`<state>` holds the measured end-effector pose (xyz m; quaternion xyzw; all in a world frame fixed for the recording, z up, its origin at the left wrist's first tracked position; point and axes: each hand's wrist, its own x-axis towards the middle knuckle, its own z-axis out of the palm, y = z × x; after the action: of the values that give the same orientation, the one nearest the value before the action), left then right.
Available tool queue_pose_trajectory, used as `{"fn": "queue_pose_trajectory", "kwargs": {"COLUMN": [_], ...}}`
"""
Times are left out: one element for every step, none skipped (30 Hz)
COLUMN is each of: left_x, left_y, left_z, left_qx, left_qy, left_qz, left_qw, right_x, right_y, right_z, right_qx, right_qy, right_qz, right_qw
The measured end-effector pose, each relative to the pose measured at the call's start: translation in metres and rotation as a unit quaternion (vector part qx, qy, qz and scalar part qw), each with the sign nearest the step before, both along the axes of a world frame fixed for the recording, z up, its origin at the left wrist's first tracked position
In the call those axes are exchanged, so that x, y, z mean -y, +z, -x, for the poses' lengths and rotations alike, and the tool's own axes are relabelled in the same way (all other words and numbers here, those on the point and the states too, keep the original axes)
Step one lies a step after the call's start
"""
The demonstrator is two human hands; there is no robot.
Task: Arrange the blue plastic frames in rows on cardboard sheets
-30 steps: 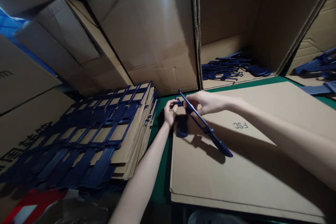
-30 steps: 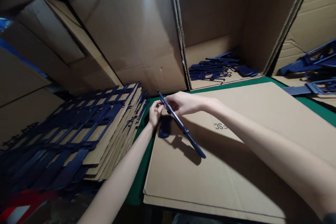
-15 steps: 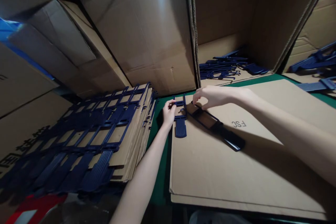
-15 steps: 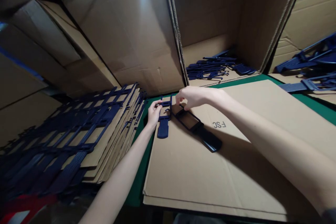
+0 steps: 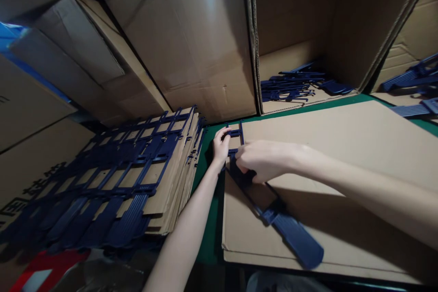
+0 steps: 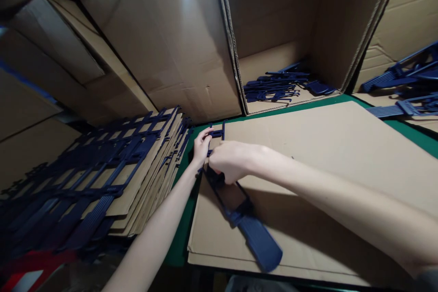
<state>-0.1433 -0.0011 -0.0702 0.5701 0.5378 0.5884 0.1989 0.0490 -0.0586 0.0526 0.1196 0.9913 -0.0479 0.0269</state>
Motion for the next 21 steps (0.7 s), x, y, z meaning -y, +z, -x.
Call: {"fn": "queue_pose_trajectory", "kwargs": {"left_x": [0.001,0.001,0.001,0.002,0.002,0.002,0.002,0.002,0.002,0.002,0.001,0.001,0.001,0.001,0.001,0.001,0.001,0.001,0.001,0.001,0.002], "left_y": [0.0,0.001,0.001,0.001,0.001,0.001,0.001,0.001,0.001,0.001,0.001,0.0,0.0,0.0,0.0,0.001,0.001,0.002,0.002,0.003,0.005], "left_z": [0.0,0.0,-0.001,-0.001,-0.001,-0.001,-0.001,-0.001,-0.001,-0.001,-0.001,-0.001,-0.001,-0.001,-0.001,-0.001,-0.001,-0.001,0.0,0.0,0.0], "left_qx": [0.0,0.0,0.0,0.0,0.0,0.0,0.0,0.001,0.001,0.001,0.002,0.002,0.002,0.001,0.0,-0.001,-0.002,-0.004,-0.005,-0.007,-0.009], "left_qy": [-0.001,-0.003,-0.004,-0.006,-0.007,-0.008,-0.008,-0.008,-0.007,-0.006,-0.005,-0.004,-0.004,-0.003,-0.003,-0.003,-0.003,-0.004,-0.004,-0.006,-0.007], "left_qz": [0.0,0.001,0.002,0.003,0.003,0.004,0.005,0.006,0.006,0.007,0.008,0.009,0.01,0.01,0.011,0.012,0.012,0.013,0.013,0.013,0.013], "left_qw": [1.0,1.0,1.0,1.0,1.0,1.0,1.0,1.0,1.0,1.0,1.0,1.0,1.0,1.0,1.0,1.0,1.0,1.0,1.0,1.0,1.0], "right_x": [0.006,0.01,0.013,0.015,0.016,0.016,0.015,0.015,0.014,0.014,0.014,0.015,0.016,0.016,0.017,0.017,0.018,0.017,0.017,0.016,0.015], "right_y": [0.0,0.0,-0.001,-0.001,-0.001,-0.002,-0.002,-0.003,-0.004,-0.006,-0.007,-0.008,-0.009,-0.01,-0.011,-0.011,-0.012,-0.012,-0.011,-0.011,-0.011], "right_z": [0.003,0.005,0.007,0.008,0.009,0.009,0.009,0.01,0.01,0.011,0.011,0.012,0.012,0.013,0.013,0.013,0.013,0.013,0.012,0.012,0.011], "right_qx": [0.012,0.018,0.019,0.016,0.013,0.01,0.008,0.005,0.001,-0.004,-0.008,-0.014,-0.019,-0.024,-0.028,-0.03,-0.03,-0.028,-0.026,-0.024,-0.021], "right_qy": [0.003,0.004,0.007,0.01,0.011,0.01,0.006,0.001,-0.004,-0.01,-0.016,-0.021,-0.026,-0.03,-0.035,-0.041,-0.047,-0.055,-0.064,-0.074,-0.083], "right_qz": [0.011,0.019,0.024,0.025,0.025,0.024,0.021,0.018,0.012,0.004,-0.004,-0.011,-0.017,-0.022,-0.024,-0.024,-0.023,-0.021,-0.021,-0.023,-0.025], "right_qw": [1.0,1.0,1.0,1.0,1.0,1.0,1.0,1.0,1.0,1.0,1.0,1.0,0.999,0.999,0.999,0.998,0.998,0.998,0.997,0.997,0.996]}}
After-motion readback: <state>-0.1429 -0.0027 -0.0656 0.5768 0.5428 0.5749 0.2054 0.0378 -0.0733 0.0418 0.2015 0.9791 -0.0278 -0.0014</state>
